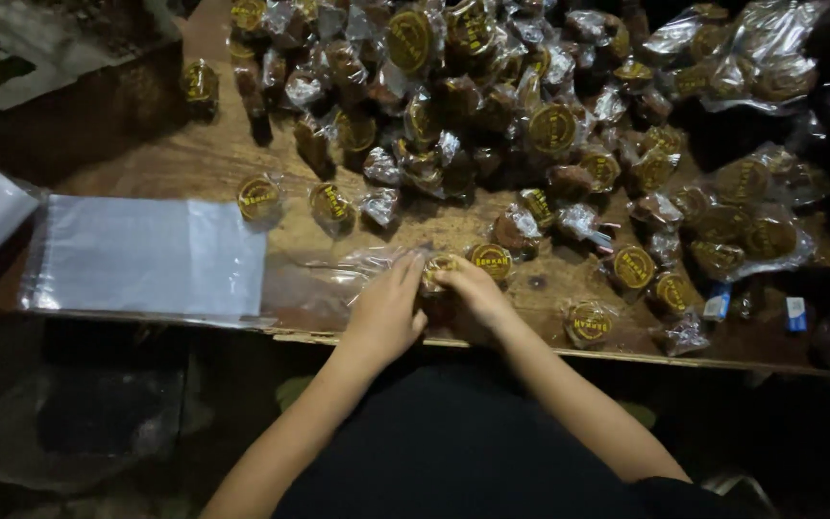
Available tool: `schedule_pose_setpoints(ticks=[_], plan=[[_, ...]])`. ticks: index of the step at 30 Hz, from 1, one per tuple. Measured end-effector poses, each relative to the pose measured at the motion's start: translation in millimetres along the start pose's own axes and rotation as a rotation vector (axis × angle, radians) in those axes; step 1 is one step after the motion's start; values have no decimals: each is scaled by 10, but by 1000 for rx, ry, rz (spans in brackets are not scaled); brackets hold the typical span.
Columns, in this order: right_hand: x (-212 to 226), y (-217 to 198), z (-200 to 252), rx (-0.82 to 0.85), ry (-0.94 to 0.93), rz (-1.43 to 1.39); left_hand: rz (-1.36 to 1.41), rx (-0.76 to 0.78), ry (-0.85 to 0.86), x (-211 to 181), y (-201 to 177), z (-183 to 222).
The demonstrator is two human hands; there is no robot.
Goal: Packaging individually wrapped snacks into a larger plastic bag
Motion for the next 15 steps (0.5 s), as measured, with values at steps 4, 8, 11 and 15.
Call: schedule_pose_setpoints(ticks=[4,8,11,15], plan=[[2,104,-255,35,-511,398,58,96,59,38,-32,-86],[415,195,-43,311,-418,594,-226,108,146,41,310,-289],[561,-24,155,336,-370,797,-283,-32,150,36,473,-432],[368,-612,59,-126,-761,1205,-370,-263,161,30,679,-518]])
Point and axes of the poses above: each hand's wrist, its own z-axis away from the middle knuckle, its own y-axis out of the palm, x = y × z, the point moved 5 cm from there along -z, towards the middle knuckle, and after that the axes turned 12 degrees about -z, right-handed, at the moved point
